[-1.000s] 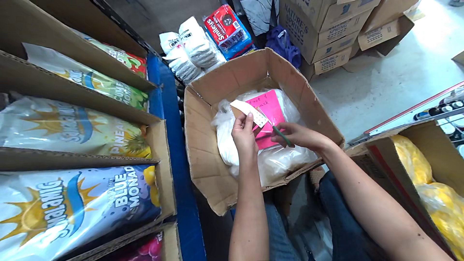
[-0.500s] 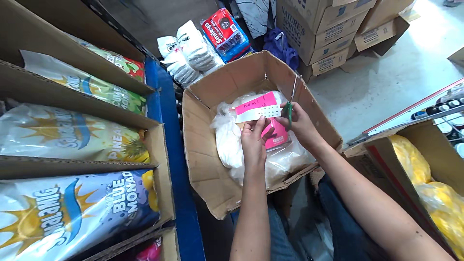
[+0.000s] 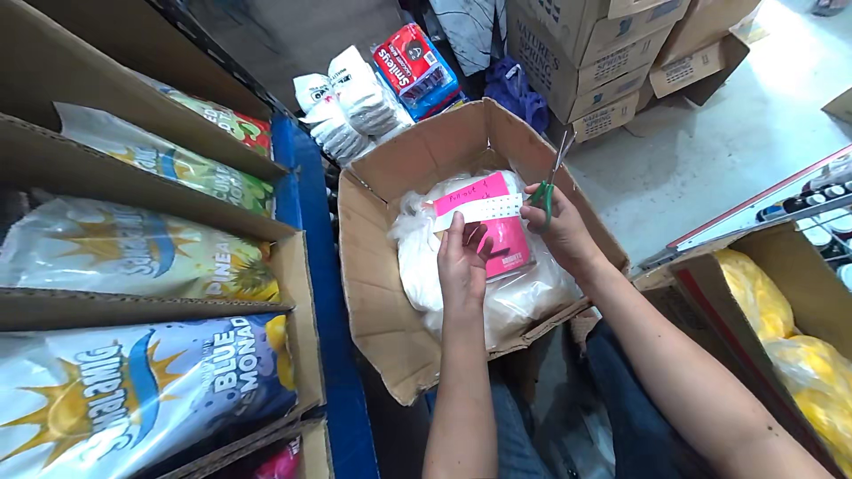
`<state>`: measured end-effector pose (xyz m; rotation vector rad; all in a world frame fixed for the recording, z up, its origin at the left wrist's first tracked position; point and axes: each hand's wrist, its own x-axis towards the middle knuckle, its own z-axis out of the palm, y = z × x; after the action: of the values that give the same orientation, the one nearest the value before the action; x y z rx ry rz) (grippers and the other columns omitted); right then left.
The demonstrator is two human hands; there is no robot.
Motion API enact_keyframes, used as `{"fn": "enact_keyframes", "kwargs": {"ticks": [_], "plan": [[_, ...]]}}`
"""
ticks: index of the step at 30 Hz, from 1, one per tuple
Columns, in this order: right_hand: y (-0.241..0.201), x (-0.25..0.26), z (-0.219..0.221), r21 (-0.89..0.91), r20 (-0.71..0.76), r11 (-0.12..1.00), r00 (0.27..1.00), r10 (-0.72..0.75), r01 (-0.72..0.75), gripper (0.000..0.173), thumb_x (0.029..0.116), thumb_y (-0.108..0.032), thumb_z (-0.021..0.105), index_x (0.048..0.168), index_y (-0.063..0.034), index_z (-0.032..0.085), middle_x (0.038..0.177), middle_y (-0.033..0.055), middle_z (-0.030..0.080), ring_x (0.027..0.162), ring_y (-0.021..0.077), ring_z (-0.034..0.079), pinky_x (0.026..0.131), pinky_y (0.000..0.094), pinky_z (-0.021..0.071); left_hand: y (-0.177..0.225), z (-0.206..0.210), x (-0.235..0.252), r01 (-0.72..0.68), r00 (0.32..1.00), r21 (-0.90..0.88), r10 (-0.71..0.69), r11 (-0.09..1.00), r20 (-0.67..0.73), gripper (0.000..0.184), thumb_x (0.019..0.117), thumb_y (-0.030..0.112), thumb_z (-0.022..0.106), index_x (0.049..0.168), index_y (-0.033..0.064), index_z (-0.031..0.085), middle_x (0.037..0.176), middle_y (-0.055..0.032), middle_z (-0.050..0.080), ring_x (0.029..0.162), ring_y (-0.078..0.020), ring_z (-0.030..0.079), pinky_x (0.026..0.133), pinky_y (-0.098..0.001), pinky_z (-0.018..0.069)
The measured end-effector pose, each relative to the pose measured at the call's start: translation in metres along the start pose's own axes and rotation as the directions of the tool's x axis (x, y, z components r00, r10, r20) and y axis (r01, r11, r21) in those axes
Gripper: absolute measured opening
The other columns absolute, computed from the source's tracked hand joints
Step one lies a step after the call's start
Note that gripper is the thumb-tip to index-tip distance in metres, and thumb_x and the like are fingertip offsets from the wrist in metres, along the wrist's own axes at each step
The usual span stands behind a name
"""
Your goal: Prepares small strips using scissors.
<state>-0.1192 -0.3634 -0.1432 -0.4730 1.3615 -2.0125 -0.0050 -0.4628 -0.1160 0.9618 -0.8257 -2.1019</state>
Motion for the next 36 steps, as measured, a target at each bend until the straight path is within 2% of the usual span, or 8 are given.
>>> {"fn": "enact_keyframes", "kwargs": {"ticks": [3, 6, 9, 11, 13, 17, 21, 36], "plan": [[-0.001, 0.001, -0.001, -0.019, -0.016, 0.999, 0.999, 0.039, -0.039, 0.033, 0.0971, 0.0, 0.06, 0.128, -0.0086, 0.053, 0.092, -0.0006, 0.065, 0.074, 0.0036, 0.06, 0.066, 0.02, 0.0503, 0.002, -0.001, 0.002, -0.019, 0.999, -0.023, 0.018, 1.0, -0.038, 0.013, 0.1074, 0.017, 0.05, 0.1, 0.0109, 0.06, 0.079, -0.0003, 0.066, 0.067, -0.0071, 0.066, 0.06, -0.0206, 0.0565], [-0.01, -0.003, -0.001, -0.287, 0.068, 0.942, 0.977, 0.202, -0.175, 0.038, 0.0998, -0.01, 0.064, 0.134, -0.0034, 0.049, 0.094, 0.0033, 0.065, 0.072, 0.0055, 0.057, 0.066, 0.0226, 0.0477, 0.001, -0.001, 0.004, -0.088, 0.993, -0.044, 0.085, 0.995, -0.079, 0.013, 0.1073, 0.014, 0.05, 0.103, 0.0079, 0.061, 0.08, -0.0017, 0.068, 0.067, -0.007, 0.067, 0.061, -0.0199, 0.0568], [-0.02, -0.009, 0.001, -0.58, 0.269, 0.785, 0.858, 0.438, -0.219, 0.048, 0.1001, -0.027, 0.066, 0.136, 0.001, 0.05, 0.1, 0.0072, 0.065, 0.08, 0.0076, 0.058, 0.073, 0.0265, 0.0482, -0.001, -0.004, 0.008, -0.142, 0.985, -0.081, 0.133, 0.986, -0.108, 0.012, 0.1071, 0.012, 0.05, 0.105, 0.0054, 0.06, 0.082, -0.0041, 0.071, 0.07, -0.0098, 0.07, 0.067, -0.0231, 0.0604], [-0.019, -0.01, 0.003, -0.657, 0.366, 0.73, 0.767, 0.528, -0.189, 0.053, 0.0984, -0.032, 0.068, 0.135, 0.001, 0.049, 0.102, 0.0075, 0.064, 0.083, 0.0071, 0.057, 0.074, 0.026, 0.0475, -0.001, -0.004, 0.009, -0.153, 0.982, -0.096, 0.14, 0.984, -0.128, 0.011, 0.1068, 0.011, 0.051, 0.108, 0.0042, 0.059, 0.085, -0.0058, 0.072, 0.071, -0.0118, 0.072, 0.068, -0.0253, 0.0614], [-0.016, -0.012, 0.006, -0.673, 0.413, 0.72, 0.721, 0.557, -0.17, 0.057, 0.0962, -0.033, 0.071, 0.136, 0.0008, 0.048, 0.106, 0.0084, 0.062, 0.085, 0.0073, 0.056, 0.077, 0.0262, 0.0475, -0.002, -0.003, 0.008, -0.145, 0.981, -0.088, 0.131, 0.985, -0.146, 0.01, 0.1062, 0.011, 0.052, 0.111, 0.0039, 0.057, 0.087, -0.0072, 0.071, 0.073, -0.0135, 0.072, 0.068, -0.0268, 0.0615], [-0.009, -0.011, 0.012, -0.624, 0.419, 0.765, 0.76, 0.497, -0.157, 0.054, 0.0959, -0.032, 0.071, 0.133, 0.001, 0.051, 0.103, 0.0077, 0.063, 0.084, 0.0069, 0.057, 0.078, 0.0258, 0.0476, -0.006, 0.003, 0.004, -0.115, 0.98, -0.003, 0.113, 0.993, -0.165, 0.012, 0.105, 0.011, 0.055, 0.114, 0.0024, 0.055, 0.093, -0.008, 0.069, 0.081, -0.0155, 0.071, 0.073, -0.0292, 0.0611], [-0.005, -0.008, 0.016, -0.556, 0.405, 0.818, 0.813, 0.419, -0.145, 0.044, 0.0982, -0.03, 0.069, 0.128, -0.0008, 0.055, 0.097, 0.0039, 0.064, 0.079, 0.0034, 0.057, 0.07, 0.0212, 0.0467, -0.011, 0.007, 0.002, -0.15, 0.976, 0.02, 0.151, 0.989, -0.155, 0.016, 0.1035, 0.008, 0.057, 0.118, 0.0017, 0.054, 0.096, -0.01, 0.069, 0.082, -0.0171, 0.072, 0.071, -0.0307, 0.0614], [-0.006, -0.01, 0.02, -0.479, 0.376, 0.859, 0.842, 0.387, -0.181, 0.034, 0.1011, -0.025, 0.065, 0.122, -0.0001, 0.056, 0.086, -0.0003, 0.062, 0.072, 0.0008, 0.056, 0.068, 0.0188, 0.046, -0.012, 0.007, 0.002, -0.197, 0.968, 0.013, 0.197, 0.98, -0.154, 0.019, 0.1043, 0.008, 0.056, 0.122, 0.0012, 0.053, 0.098, -0.012, 0.07, 0.079, -0.0193, 0.074, 0.067, -0.0311, 0.0628]]}}
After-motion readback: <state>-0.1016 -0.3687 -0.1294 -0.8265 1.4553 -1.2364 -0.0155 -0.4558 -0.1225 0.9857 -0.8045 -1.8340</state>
